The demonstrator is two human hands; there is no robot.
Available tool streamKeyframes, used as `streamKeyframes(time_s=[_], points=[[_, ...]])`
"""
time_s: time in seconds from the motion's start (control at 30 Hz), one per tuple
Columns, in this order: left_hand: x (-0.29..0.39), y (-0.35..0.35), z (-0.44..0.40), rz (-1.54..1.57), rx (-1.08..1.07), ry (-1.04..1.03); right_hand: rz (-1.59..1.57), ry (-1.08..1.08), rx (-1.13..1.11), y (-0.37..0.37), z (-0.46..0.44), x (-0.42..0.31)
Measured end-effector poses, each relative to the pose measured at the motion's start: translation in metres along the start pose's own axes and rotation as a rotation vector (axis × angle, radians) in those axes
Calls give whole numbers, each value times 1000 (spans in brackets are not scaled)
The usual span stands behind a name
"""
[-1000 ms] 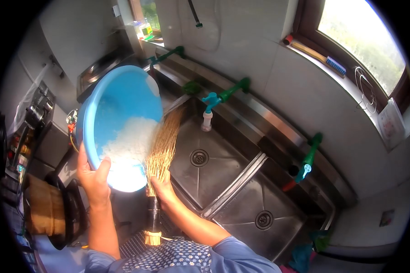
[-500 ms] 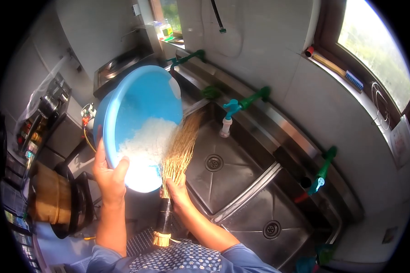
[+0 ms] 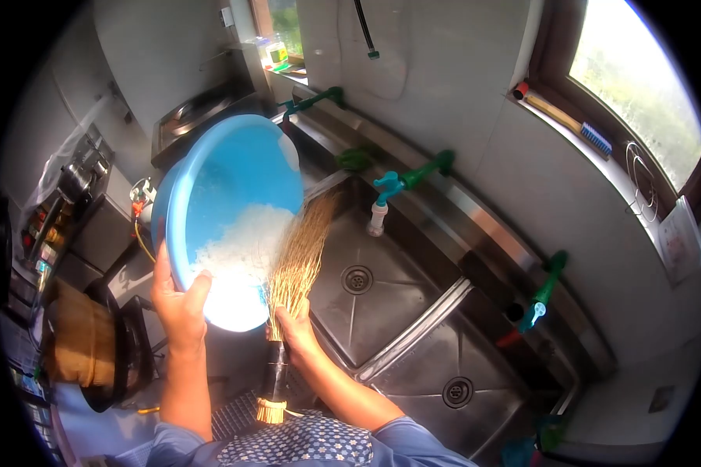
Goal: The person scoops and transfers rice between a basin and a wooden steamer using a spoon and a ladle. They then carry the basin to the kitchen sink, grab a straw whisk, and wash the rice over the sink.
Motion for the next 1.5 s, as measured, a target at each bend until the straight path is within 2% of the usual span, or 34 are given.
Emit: streamKeyframes(time_s=[0.73,1.17,1.5], points=[[2,2,1,-67,-8,-46,-13,8,6,-1,1,1],[4,5,-1,98,10,44,-6,28,-32,-4,1,-6],[20,-1,-10,137,28,-5,8,63,-45,-13,-4,-21]])
Point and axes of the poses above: each hand's wrist, its own z-axis away from the middle knuckle, its own y-axis out of the back of the hand, x = y × z, the point moved 2 cm from there along -z, towards the middle knuckle, and after that the axes turned 4 degrees about z, right-handed, at the moved point
